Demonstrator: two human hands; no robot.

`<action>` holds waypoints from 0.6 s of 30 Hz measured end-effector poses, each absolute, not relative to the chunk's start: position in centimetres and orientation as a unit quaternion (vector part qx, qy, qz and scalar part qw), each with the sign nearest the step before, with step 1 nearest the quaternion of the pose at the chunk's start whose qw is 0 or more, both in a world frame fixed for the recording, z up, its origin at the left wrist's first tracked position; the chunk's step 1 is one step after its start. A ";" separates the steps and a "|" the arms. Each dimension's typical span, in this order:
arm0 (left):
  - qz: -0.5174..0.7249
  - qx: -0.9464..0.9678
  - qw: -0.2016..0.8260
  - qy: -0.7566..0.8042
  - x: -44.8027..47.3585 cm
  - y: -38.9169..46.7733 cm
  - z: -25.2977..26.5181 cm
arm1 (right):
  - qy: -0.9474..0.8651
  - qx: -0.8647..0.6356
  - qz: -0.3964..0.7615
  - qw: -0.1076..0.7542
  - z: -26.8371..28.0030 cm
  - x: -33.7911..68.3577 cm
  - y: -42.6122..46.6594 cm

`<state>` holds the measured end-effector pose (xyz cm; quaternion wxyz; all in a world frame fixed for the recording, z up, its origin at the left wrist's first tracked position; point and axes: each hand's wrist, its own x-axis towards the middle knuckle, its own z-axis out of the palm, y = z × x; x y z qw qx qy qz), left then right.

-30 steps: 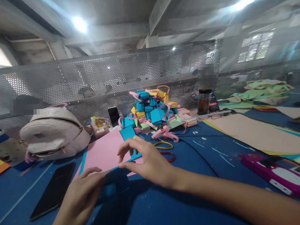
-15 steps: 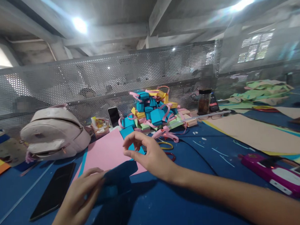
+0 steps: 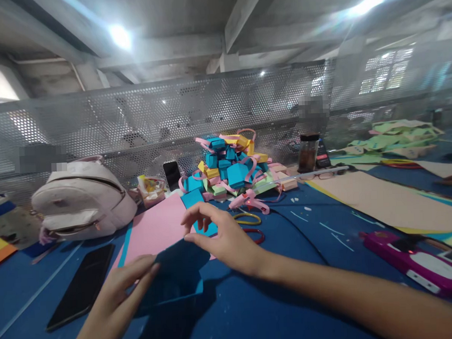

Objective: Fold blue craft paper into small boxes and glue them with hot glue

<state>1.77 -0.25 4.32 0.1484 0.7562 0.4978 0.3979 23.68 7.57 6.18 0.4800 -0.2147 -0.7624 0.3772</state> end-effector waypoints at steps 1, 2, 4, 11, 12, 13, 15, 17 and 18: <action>0.398 0.738 0.186 0.512 1.9 -0.2 4.4 | -0.758 -0.220 0.374 0.488 6.2 23.7 7.7; 0.396 0.719 0.227 0.524 2.0 0.0 4.4 | -0.754 -0.224 0.373 0.493 6.2 23.7 7.8; 0.385 0.683 0.316 0.534 2.1 0.3 4.2 | -0.749 -0.231 0.376 0.494 6.1 23.8 8.0; 0.396 0.591 0.481 0.512 2.4 1.2 2.8 | -0.748 -0.226 0.412 0.469 5.2 23.5 8.7; 0.402 0.586 0.488 0.507 2.4 1.2 2.7 | -0.749 -0.227 0.410 0.468 5.2 23.5 8.8; 0.411 0.581 0.490 0.503 2.5 1.2 2.7 | -0.752 -0.229 0.407 0.466 5.1 23.5 8.9; 0.430 0.573 0.489 0.498 2.6 1.2 2.7 | -0.755 -0.230 0.401 0.465 5.1 23.5 9.0; 0.445 0.558 0.495 0.496 2.6 1.2 2.7 | -0.752 -0.232 0.404 0.466 5.0 23.5 9.1; 0.450 0.547 0.502 0.496 2.6 1.3 2.7 | -0.748 -0.234 0.409 0.467 5.0 23.5 9.2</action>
